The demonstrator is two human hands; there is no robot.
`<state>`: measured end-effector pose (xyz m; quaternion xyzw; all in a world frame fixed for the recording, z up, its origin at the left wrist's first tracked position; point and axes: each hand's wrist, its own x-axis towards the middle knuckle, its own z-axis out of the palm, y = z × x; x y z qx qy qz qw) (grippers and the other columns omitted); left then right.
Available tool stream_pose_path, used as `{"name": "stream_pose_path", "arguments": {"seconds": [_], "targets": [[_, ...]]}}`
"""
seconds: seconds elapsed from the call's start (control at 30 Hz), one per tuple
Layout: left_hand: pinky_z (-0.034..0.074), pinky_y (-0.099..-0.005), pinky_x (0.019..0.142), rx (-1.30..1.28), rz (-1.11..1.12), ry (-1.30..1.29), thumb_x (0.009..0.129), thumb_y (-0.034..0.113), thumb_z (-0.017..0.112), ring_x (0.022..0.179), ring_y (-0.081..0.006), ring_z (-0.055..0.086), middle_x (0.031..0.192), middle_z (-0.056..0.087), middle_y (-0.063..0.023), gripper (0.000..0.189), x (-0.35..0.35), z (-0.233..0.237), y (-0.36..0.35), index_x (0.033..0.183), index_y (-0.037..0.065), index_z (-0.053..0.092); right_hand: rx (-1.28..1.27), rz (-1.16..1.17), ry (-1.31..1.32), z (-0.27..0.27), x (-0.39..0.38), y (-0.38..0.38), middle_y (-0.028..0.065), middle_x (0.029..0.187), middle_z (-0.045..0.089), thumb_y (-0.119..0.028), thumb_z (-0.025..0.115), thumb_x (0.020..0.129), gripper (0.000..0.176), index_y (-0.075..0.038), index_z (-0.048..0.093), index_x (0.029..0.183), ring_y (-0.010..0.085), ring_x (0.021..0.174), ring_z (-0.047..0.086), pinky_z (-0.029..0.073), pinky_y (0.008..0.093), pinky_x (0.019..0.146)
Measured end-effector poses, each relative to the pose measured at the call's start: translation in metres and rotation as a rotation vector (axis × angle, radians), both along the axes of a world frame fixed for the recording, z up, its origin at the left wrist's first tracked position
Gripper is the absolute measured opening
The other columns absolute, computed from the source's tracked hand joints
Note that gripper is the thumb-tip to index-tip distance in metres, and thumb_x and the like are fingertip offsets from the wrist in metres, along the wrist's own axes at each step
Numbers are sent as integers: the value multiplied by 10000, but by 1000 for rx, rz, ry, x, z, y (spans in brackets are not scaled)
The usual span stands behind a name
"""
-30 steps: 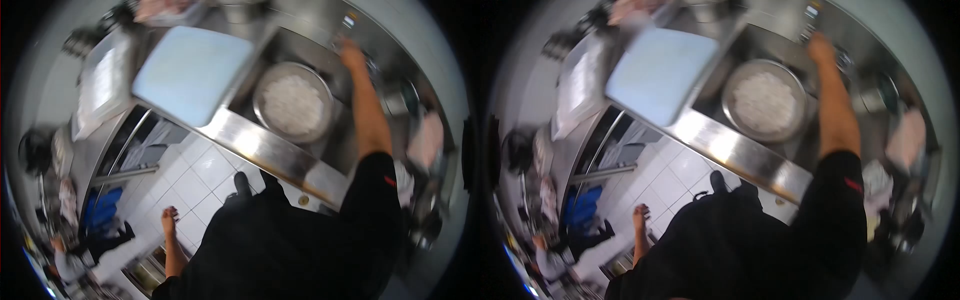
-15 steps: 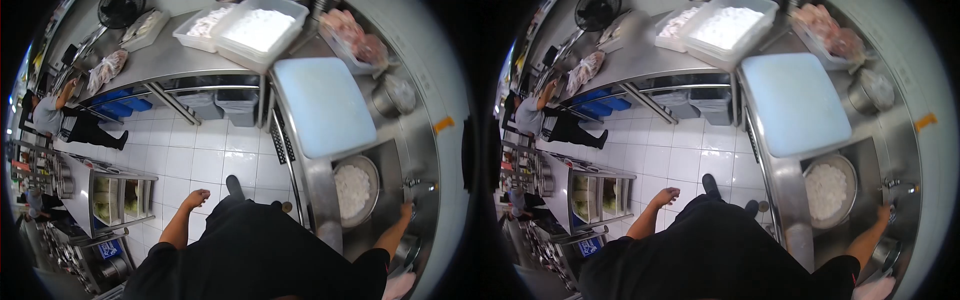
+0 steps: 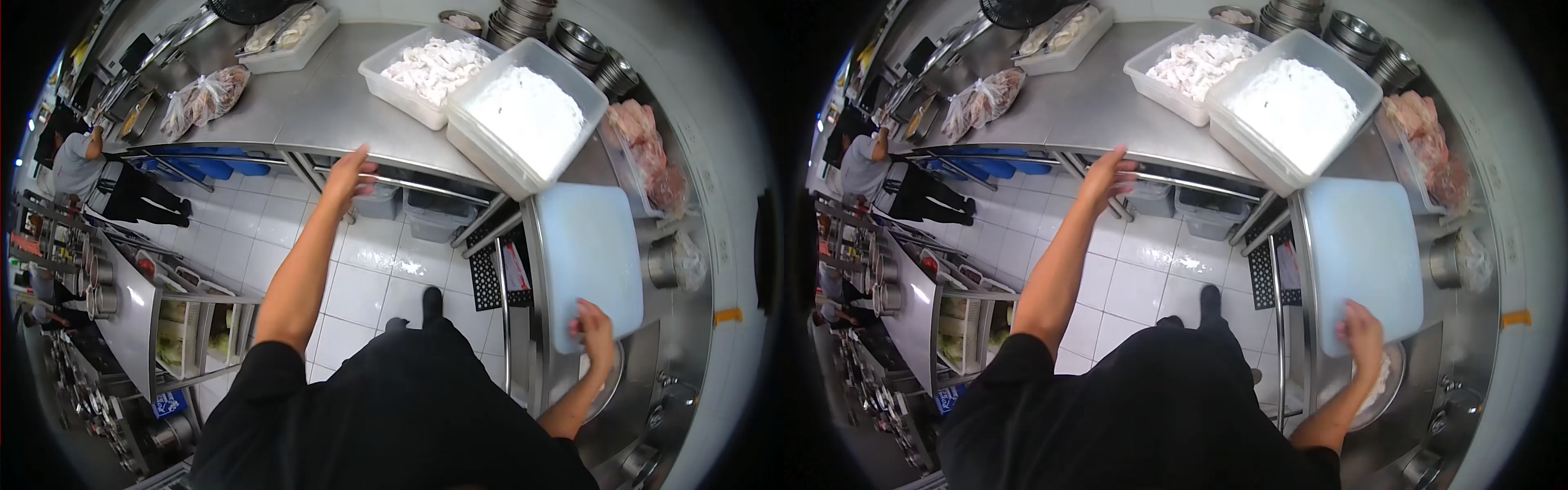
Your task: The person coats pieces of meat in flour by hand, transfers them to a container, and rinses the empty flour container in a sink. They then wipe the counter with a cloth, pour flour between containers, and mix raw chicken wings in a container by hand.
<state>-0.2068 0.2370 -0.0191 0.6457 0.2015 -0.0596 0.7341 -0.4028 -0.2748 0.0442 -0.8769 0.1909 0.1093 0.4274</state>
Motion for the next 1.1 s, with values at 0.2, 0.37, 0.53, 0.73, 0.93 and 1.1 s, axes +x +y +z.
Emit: {"name": "stream_pose_path", "arguments": {"seconds": [0.2, 0.37, 0.53, 0.73, 0.93, 1.1], "targets": [[555, -358, 543, -247, 171, -74, 804, 309, 641, 650, -219, 579, 811, 560, -136, 467, 177, 13, -73, 1067, -45, 489, 128, 498, -31, -36, 124, 136, 156, 790, 668, -298, 572, 882, 389, -46, 587, 1178, 235, 691, 645, 499, 326, 659], [510, -313, 418, -190, 178, -34, 772, 167, 578, 450, -162, 517, 620, 517, -79, 177, 213, 10, -22, 797, -3, 538, 48, 796, -150, -25, 204, 209, 155, 871, 658, -269, 582, 882, 362, -57, 582, 1175, 298, 765, 622, 486, 333, 728], [408, -250, 345, -98, 192, -92, 784, 180, 593, 429, -112, 492, 619, 531, -36, 178, 186, 1, 87, 854, 19, 562, 100, 1037, -383, -14, 237, 281, 150, 936, 651, -230, 565, 888, 312, -67, 602, 1151, 333, 826, 607, 486, 359, 794], [456, -251, 403, -107, 506, -161, 848, 147, 608, 553, -130, 587, 823, 642, -86, 406, 87, 12, 187, 1222, 24, 511, -163, 886, -933, 22, 303, 390, 216, 1148, 564, -178, 504, 897, 278, -13, 620, 1089, 369, 1053, 518, 415, 409, 909], [492, -251, 736, 52, 775, -221, 835, 131, 599, 789, -106, 605, 936, 664, -59, 342, -31, 7, 362, 1162, 31, 621, -3, 702, -469, -55, 412, 552, 238, 1240, 538, -293, 431, 961, 441, 39, 518, 1238, 314, 1166, 512, 361, 346, 1012], [488, -250, 767, 73, 845, -142, 797, 99, 585, 828, -125, 625, 957, 665, -96, 440, -149, -8, 519, 1227, 8, 569, 290, 641, -247, -101, 350, 740, 95, 1005, 615, -310, 483, 950, 407, 53, 582, 1105, 158, 891, 534, 435, 302, 829]]}}
